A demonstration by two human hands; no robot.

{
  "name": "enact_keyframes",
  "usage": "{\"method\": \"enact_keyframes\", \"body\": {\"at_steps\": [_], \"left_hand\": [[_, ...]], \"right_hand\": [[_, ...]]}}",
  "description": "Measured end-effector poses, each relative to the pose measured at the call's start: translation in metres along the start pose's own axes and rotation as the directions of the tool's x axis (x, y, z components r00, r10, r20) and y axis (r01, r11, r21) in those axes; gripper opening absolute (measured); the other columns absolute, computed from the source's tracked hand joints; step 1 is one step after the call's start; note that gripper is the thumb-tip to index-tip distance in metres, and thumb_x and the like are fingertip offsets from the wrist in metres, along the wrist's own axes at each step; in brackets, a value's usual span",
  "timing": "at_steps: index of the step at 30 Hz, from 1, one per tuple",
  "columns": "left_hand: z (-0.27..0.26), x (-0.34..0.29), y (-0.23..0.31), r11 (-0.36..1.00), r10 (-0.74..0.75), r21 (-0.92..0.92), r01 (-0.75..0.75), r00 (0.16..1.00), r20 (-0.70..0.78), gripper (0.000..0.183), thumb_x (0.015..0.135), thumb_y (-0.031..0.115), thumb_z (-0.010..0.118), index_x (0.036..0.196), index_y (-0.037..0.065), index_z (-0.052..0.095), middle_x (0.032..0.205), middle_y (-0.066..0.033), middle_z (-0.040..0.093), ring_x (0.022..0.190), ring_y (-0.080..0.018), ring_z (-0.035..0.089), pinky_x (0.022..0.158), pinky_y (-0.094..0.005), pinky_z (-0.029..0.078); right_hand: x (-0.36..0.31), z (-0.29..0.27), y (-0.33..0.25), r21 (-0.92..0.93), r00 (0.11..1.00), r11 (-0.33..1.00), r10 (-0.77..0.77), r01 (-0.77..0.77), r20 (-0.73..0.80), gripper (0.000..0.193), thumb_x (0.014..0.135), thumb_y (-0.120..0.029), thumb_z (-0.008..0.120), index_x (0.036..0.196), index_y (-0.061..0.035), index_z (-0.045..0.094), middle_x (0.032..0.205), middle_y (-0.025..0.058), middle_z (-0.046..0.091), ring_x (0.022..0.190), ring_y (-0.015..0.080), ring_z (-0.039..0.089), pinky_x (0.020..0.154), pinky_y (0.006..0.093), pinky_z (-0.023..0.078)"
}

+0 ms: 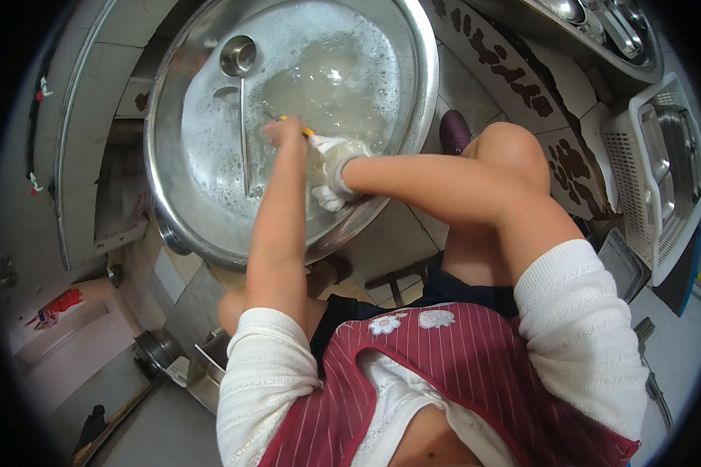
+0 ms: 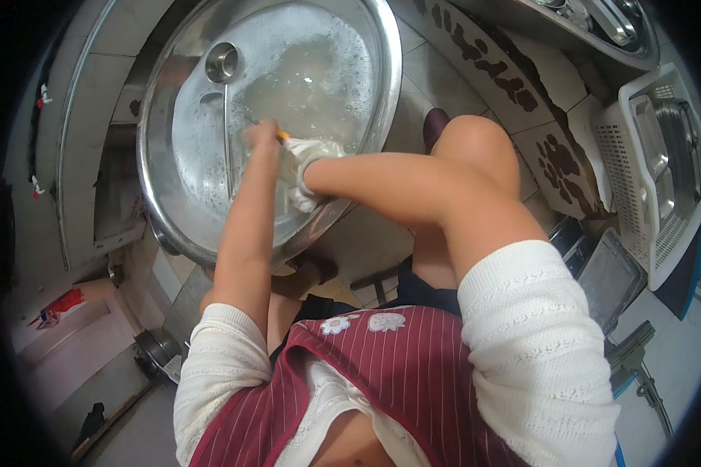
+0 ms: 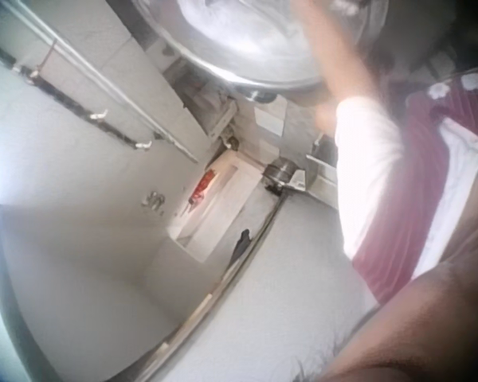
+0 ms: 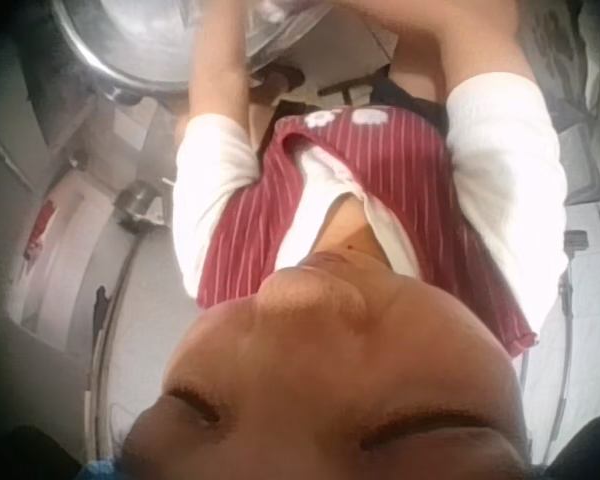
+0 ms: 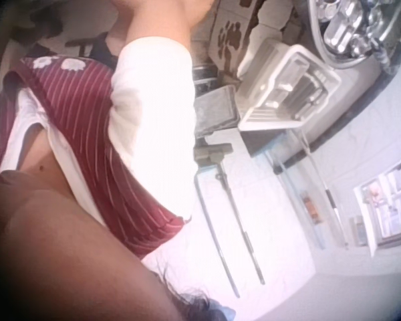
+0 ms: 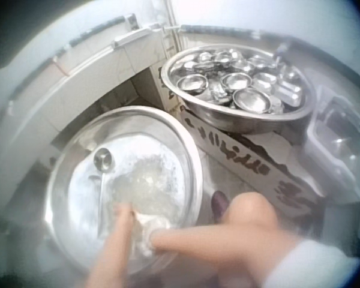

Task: The person scrubs various metal utensils, including spoons, ladles, and a tray, in a large basin of soapy water using a cloth. After washing, the person rinses the utensils under running water and places them on a nearby counter.

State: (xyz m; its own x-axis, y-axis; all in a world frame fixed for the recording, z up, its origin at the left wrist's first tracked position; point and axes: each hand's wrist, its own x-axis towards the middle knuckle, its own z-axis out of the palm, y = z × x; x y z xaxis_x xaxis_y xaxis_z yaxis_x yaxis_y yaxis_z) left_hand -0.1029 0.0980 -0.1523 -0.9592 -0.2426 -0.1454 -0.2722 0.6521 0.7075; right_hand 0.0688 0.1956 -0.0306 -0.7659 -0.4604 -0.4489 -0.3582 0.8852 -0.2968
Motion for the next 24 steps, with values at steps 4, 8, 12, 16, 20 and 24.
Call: {"method": "enact_keyframes", "body": {"at_steps": [4,8,12,16,20,24], "left_hand": [[-0.066,-0.031,0.045,0.585,-0.205,-0.501,0.638,0.714,0.67,0.016,0.082,0.006,0.054,0.095,0.0,0.047,0.078,-0.0131,0.053,0.068,-0.0247,0.054,0.066,-0.0369,0.05],[-0.127,-0.079,0.035,0.672,-0.136,-0.433,0.601,0.674,0.726,0.011,0.09,0.011,0.05,0.093,0.0,0.051,0.08,-0.0112,0.057,0.073,-0.0218,0.057,0.067,-0.0348,0.051],[-0.135,-0.064,-0.012,0.767,-0.185,-0.277,0.579,0.613,0.768,0.015,0.093,0.014,0.051,0.096,0.0,0.05,0.08,-0.0103,0.058,0.072,-0.0205,0.059,0.064,-0.035,0.053],[-0.128,-0.071,-0.011,0.875,-0.304,-0.039,0.482,0.61,0.732,0.009,0.09,0.006,0.049,0.094,-0.001,0.046,0.075,-0.0108,0.055,0.06,-0.0194,0.057,0.05,-0.0346,0.052],[-0.129,-0.12,0.037,0.826,-0.162,-0.301,0.477,0.711,0.684,0.015,0.089,0.013,0.054,0.09,0.003,0.043,0.066,-0.0047,0.051,0.054,-0.0136,0.054,0.044,-0.0281,0.045],[-0.146,-0.149,0.062,0.93,-0.122,-0.12,0.347,0.6,0.79,0.017,0.088,0.018,0.057,0.088,0.006,0.044,0.066,-0.0021,0.051,0.047,-0.0109,0.05,0.042,-0.025,0.04]], "right_hand": [[-0.006,-0.022,0.044,0.847,0.949,0.429,0.181,-0.313,0.259,0.032,0.078,-0.037,0.056,0.098,-0.0156,0.069,0.094,0.0137,0.068,0.079,0.0272,0.065,0.074,0.0384,0.048],[-0.01,-0.059,0.09,0.01,0.996,0.997,0.075,-0.076,0.047,0.029,0.076,-0.033,0.057,0.091,-0.0127,0.071,0.098,0.0186,0.066,0.087,0.029,0.065,0.077,0.0357,0.049],[0.006,-0.059,0.116,0.774,0.74,0.614,0.591,-0.155,-0.321,0.038,0.078,-0.033,0.056,0.099,-0.0046,0.068,0.105,0.0201,0.064,0.102,0.0359,0.06,0.088,0.0385,0.046],[-0.004,-0.095,0.135,0.749,0.57,0.661,0.633,-0.047,-0.523,0.032,0.08,-0.026,0.058,0.095,0.0013,0.062,0.088,0.0179,0.064,0.076,0.0261,0.063,0.07,0.0338,0.05],[-0.028,-0.111,0.114,0.964,0.635,0.224,0.726,0.145,-0.264,0.037,0.078,-0.031,0.057,0.096,0.0018,0.062,0.08,0.012,0.062,0.071,0.0185,0.061,0.062,0.0326,0.05],[0.025,-0.038,0.087,0.641,0.756,0.756,0.493,-0.129,-0.431,0.045,0.074,-0.042,0.057,0.1,-0.006,0.064,0.088,0.0185,0.065,0.08,0.033,0.063,0.074,0.0389,0.049]]}}
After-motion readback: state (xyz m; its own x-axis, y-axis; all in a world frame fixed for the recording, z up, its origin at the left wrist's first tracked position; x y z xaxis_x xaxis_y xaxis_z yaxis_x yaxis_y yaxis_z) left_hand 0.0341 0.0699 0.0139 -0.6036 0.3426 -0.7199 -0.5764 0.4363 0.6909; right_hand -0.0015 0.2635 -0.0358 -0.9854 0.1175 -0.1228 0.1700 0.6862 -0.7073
